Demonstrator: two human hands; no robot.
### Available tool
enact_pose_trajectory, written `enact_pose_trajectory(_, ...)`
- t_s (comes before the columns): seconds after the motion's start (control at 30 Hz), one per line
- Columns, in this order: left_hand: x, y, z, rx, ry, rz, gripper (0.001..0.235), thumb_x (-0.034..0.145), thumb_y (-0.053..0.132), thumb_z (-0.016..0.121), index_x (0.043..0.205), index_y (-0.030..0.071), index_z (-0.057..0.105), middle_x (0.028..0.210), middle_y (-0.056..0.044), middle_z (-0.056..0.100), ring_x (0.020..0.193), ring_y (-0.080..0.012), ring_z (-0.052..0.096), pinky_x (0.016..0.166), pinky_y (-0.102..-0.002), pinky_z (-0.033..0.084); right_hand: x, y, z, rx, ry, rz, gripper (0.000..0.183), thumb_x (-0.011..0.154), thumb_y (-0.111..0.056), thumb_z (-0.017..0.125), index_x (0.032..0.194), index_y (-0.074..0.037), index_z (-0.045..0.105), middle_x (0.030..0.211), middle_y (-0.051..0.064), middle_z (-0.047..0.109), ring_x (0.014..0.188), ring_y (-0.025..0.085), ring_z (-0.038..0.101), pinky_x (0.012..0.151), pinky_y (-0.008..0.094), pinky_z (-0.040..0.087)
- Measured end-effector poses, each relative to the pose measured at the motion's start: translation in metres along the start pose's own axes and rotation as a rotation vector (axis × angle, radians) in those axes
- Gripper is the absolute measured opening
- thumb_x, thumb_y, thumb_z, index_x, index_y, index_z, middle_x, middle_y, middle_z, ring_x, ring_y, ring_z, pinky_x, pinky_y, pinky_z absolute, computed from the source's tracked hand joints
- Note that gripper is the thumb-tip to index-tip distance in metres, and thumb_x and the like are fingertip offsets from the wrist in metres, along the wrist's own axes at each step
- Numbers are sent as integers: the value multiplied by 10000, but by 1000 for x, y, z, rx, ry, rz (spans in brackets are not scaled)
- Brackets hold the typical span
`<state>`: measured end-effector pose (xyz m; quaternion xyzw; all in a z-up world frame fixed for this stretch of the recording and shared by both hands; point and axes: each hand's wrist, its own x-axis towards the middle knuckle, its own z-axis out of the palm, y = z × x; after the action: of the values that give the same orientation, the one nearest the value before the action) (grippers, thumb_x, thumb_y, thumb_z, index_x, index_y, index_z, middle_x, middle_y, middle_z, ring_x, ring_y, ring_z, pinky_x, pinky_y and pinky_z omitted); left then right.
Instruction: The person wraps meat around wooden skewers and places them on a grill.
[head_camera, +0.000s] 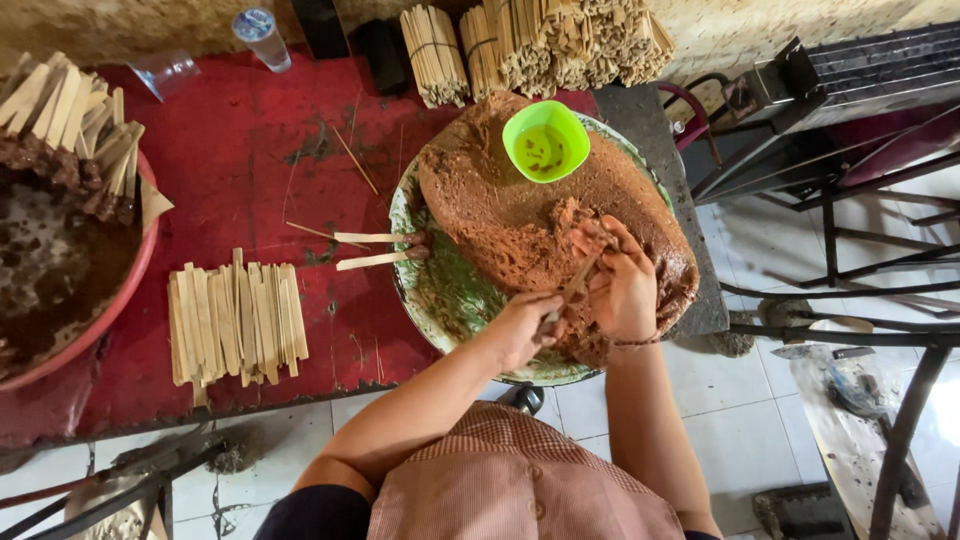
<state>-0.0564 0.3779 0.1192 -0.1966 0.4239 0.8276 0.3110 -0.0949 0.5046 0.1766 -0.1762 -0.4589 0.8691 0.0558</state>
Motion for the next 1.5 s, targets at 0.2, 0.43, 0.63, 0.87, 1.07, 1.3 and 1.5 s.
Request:
enact_pose_trajectory(0.2, 17, -3, -19, 379, -177, 307, 314, 891, 69, 660, 1178, -32, 581, 764, -98, 539, 550, -187, 652, 425, -246, 508, -6, -15, 7, 296, -140, 283, 597, 948, -430, 425, 1437, -91, 374, 1359, 169, 542, 1245, 310, 536, 1067, 456, 405)
enact_pose_trajectory(0.43, 10, -9, -5, 949, -204, 771, 193, 988, 119, 507, 1109, -29, 537, 769, -209, 632, 703, -353, 672, 527, -396, 524, 10, -4, -8, 206, 114, 78, 451, 954, -560, 431, 728, -173, 483, 562, -49, 426, 463, 141, 421, 503, 295, 423)
enact_pose_trajectory(0.63, 7, 14, -7, 447, -361, 305, 239, 1007, 274, 509, 828, 119, 537, 544, -18, 460, 418, -81, 414, 384, -196, 322, -3, -28, 6, 114, -106, 124, 368, 1022, -434, 397, 906, -121, 551, 852, 99, 646, 762, 233, 673, 731, 340, 573)
enact_pose_trajectory(0.87, 5, 12, -5, 131, -337, 116, 165, 1011, 208, 489, 938, 93, 583, 629, -28, 511, 450, -33, 431, 368, -130, 271, -4, -22, 7, 49, 26, 98, 467, 1039, -480, 297, 773, -161, 510, 641, -9, 525, 544, 132, 520, 550, 242, 456)
enact_pose_trajectory(1.07, 33, -18, -23, 422, -369, 131, 149, 971, 240, 573, 931, 98, 592, 578, -60, 562, 406, -112, 527, 344, -181, 361, 19, 3, -19, -5, 90, 203, 414, 1050, -452, 369, 760, -176, 479, 624, -38, 400, 521, 138, 453, 550, 297, 483)
enact_pose_trajectory(1.3, 48, -13, -48, 981, -25, 803, 234, 1004, 234, 521, 1153, 108, 650, 790, -136, 646, 648, -283, 656, 568, -334, 541, 29, -4, -21, 33, -71, 288, 274, 1031, -309, 484, 884, -97, 577, 843, 124, 672, 688, 194, 655, 453, 179, 507)
enact_pose_trajectory(1.5, -41, 57, -91, 1434, 376, 1061, 309, 981, 220, 521, 1279, 293, 559, 783, -161, 580, 680, -341, 652, 610, -399, 555, 50, 15, -76, -1571, -257, -951, 233, 991, -168, 636, 1166, -19, 598, 1089, 233, 556, 958, 414, 573, 792, 479, 496)
